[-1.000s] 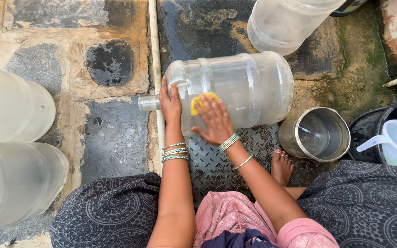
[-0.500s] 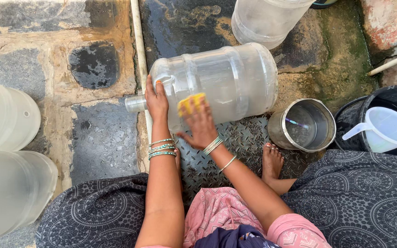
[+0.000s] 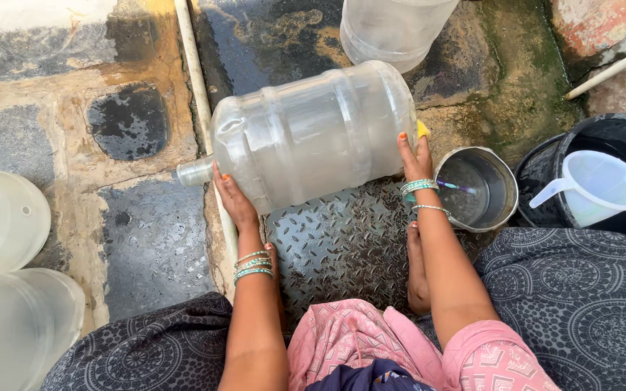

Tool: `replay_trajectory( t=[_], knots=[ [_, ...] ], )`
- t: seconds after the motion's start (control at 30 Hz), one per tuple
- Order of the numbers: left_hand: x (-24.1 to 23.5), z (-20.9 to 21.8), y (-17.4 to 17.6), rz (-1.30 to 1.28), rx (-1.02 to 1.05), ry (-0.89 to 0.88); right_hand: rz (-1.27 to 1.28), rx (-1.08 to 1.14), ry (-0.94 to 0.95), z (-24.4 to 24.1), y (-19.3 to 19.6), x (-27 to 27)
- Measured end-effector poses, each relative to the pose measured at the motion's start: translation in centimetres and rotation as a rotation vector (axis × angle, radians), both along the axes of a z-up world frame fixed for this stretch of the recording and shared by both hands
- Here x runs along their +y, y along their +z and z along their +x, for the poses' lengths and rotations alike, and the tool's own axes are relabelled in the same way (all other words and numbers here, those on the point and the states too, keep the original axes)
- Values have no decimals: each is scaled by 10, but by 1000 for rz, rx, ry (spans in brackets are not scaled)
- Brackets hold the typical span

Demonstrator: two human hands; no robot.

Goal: The person cleans a large transparent water dispenser by first scrubbing the inside with a purple brush and then wiping the exterior with a yellow sponge. The person rotates the dispenser to clean different sides and inspects the interior at the end.

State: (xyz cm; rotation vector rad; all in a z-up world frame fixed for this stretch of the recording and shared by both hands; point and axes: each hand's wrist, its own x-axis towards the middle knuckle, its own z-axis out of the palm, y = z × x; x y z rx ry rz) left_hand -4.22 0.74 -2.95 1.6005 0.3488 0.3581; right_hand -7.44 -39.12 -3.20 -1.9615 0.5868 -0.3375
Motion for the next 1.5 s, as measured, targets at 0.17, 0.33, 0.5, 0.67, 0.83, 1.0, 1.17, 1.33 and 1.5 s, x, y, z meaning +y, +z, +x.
replay_trajectory(
  t=[0.17, 0.33, 0.5, 0.67, 0.83, 1.0, 1.17, 1.33, 1.5],
  knots=[
    [20, 22, 40, 164, 348, 23, -227, 252, -58, 5, 19, 8],
    [-21, 52, 103, 923, 296, -93, 91, 164, -18, 1, 21, 13],
    [-142, 37, 124, 1028, -28, -539, -552, -19, -304, -21, 23, -81],
    [-166, 21, 114, 1059, -151, -529, -733, 665, -284, -82, -26, -160],
    [-168, 23, 112, 1093, -166, -493, -489, 1103, 126, -102, -80, -153],
    [-170, 18, 109, 1105, -164, -470, -364, 829, 154, -76, -41, -184],
    [-170, 16, 106, 1117, -156, -460, 137, 134, 239, 33, 35, -120],
    [-170, 13, 103, 1147, -161, -439, -154, 96, 130, 93, 63, -15],
    [-173, 14, 103, 1121, -146, -417, -300, 106, 152, 1, 76, 18]
  ],
)
